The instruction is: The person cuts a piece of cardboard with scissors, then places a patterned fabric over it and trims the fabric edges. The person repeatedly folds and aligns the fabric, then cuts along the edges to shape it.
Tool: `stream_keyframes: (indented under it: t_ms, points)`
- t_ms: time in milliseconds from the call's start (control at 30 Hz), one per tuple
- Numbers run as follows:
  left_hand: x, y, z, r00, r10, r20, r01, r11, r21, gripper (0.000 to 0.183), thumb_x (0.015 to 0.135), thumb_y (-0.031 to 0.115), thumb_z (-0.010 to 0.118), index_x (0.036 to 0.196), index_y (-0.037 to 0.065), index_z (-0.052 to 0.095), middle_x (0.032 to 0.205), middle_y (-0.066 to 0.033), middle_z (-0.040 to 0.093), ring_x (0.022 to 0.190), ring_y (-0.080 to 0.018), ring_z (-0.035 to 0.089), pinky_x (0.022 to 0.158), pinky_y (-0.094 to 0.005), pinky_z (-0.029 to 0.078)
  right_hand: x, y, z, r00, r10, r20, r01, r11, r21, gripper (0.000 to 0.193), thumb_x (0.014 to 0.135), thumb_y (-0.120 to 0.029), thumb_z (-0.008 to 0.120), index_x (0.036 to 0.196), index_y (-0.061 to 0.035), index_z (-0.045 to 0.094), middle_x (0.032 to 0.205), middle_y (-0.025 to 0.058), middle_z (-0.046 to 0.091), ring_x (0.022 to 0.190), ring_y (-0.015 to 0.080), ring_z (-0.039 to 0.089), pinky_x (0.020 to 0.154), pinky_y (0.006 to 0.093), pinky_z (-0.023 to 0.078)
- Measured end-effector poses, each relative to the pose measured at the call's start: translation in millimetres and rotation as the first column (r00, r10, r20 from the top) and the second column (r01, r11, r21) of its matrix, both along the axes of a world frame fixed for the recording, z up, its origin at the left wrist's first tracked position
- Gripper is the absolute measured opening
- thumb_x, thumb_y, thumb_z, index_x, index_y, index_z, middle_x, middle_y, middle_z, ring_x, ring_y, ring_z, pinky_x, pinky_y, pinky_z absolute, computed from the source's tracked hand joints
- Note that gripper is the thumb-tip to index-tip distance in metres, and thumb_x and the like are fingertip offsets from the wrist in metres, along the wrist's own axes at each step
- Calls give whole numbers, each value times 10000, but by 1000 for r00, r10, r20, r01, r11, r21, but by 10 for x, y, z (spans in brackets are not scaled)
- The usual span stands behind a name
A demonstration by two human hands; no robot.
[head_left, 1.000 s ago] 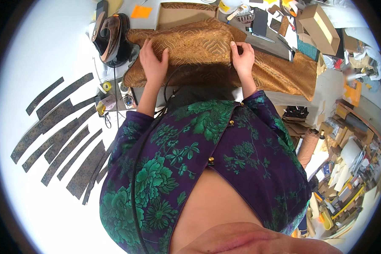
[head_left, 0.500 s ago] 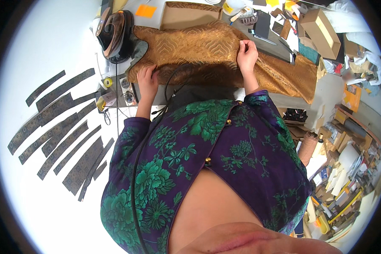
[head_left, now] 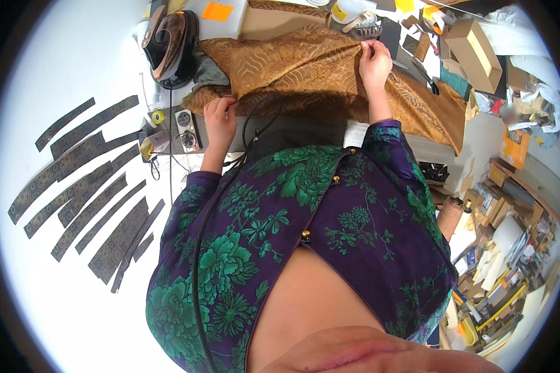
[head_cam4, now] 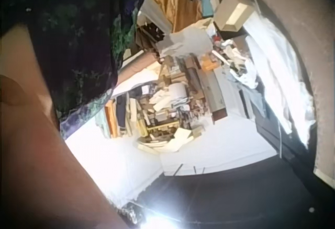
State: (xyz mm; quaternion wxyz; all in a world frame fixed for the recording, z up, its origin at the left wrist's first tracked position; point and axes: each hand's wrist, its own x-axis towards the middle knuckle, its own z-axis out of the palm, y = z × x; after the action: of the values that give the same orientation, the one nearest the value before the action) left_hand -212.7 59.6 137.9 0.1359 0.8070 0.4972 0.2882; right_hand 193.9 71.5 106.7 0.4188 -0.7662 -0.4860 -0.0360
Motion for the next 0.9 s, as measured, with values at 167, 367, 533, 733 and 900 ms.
stream_keyframes:
  t_ms: [167,367,533,733,900]
  points:
    - [222,67,241,998,51,45,-55,994,96,189,841,153,733,973,53,643,957,-80,641,940,-293,588,867,-403,423,-6,3,-238,1000,-5,-29,4,999,-43,159,861,-191,718,817,-46,669,817,147,676,791,369,631,732,446,503]
    - [494,809,380,994,-96,43,90,989,119,372,867,220,713,1180,48,610,1273,-152,592,1175,-372,529,1029,-471,395,-23,-108,-215,996,15,-90,-17,1000,-23,141,871,-176,713,829,-47,673,815,142,677,799,360,631,742,437,503]
    - [858,882,140,938,-201,-282,228,972,66,616,937,432,612,1456,131,477,1522,-186,403,1422,-379,338,1150,-564,253,-40,-195,-120,993,35,-111,-37,999,-14,127,877,-163,709,842,-47,669,829,134,675,815,346,630,756,425,503]
    - [863,584,6,965,-122,-232,144,986,83,668,920,427,638,1470,104,440,1550,-247,311,1429,-442,283,1146,-569,242,-94,-263,-120,984,28,-176,-22,999,37,123,886,-153,698,840,-44,666,837,132,675,822,341,633,764,415,504]
    - [614,389,61,965,230,124,-231,973,-7,461,930,287,660,1244,-24,530,1292,-269,482,1181,-422,482,1025,-502,369,-99,-276,-195,981,14,-195,-11,1000,15,122,893,-146,691,840,-39,665,851,134,681,829,335,640,771,412,507]
